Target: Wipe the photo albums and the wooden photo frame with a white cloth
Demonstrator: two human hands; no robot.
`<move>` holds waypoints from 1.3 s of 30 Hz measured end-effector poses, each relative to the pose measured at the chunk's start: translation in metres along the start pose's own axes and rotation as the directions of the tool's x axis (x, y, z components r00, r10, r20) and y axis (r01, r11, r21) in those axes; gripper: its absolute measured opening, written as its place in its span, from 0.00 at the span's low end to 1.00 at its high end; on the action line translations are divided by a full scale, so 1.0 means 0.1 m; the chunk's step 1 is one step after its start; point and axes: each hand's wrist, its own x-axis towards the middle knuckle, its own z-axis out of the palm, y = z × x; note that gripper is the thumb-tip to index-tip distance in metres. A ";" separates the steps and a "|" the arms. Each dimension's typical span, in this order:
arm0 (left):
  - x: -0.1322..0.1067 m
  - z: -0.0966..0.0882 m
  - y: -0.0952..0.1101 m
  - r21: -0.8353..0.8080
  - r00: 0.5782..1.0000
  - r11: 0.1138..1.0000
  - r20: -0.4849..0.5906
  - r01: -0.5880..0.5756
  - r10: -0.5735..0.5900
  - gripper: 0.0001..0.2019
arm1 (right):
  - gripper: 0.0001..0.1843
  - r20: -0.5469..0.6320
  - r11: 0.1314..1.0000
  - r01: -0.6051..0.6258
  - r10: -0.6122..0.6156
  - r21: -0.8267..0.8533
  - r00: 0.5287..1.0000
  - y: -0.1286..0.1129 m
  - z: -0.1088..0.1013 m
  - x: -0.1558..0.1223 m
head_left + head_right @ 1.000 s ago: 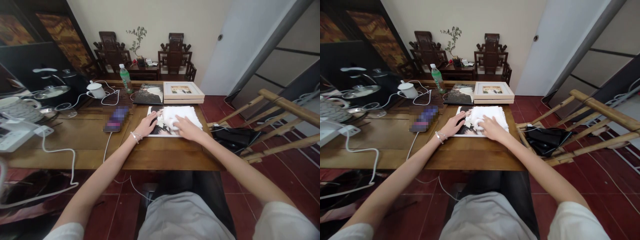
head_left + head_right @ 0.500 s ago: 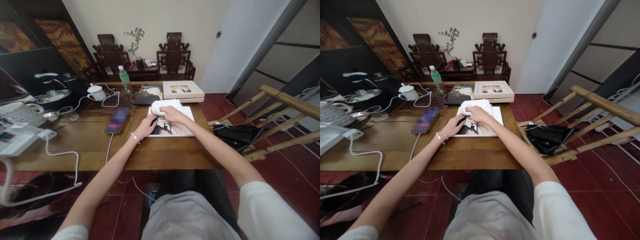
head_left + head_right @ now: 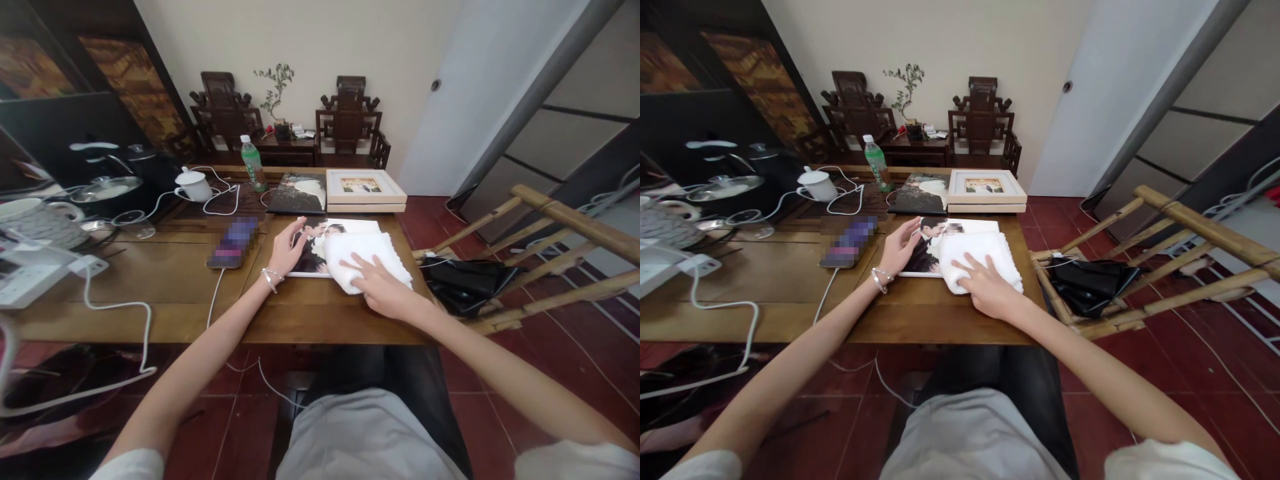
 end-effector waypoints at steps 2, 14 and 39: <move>0.00 -0.01 0.03 -0.112 0.992 0.993 -0.120 0.034 -0.048 0.21 | 0.30 0.003 1.000 -0.008 0.008 0.018 1.000 -0.05 -0.03 0.05; -0.01 -0.16 0.15 -0.302 0.870 0.952 -0.480 -0.043 -0.112 0.21 | 0.17 -0.208 0.997 0.057 -0.065 -0.044 0.976 -0.52 0.00 0.83; -0.04 -0.05 0.30 -0.537 0.679 0.420 0.518 0.731 -0.520 0.18 | 0.30 -0.487 0.454 0.479 0.871 0.751 -0.063 0.07 -0.35 0.64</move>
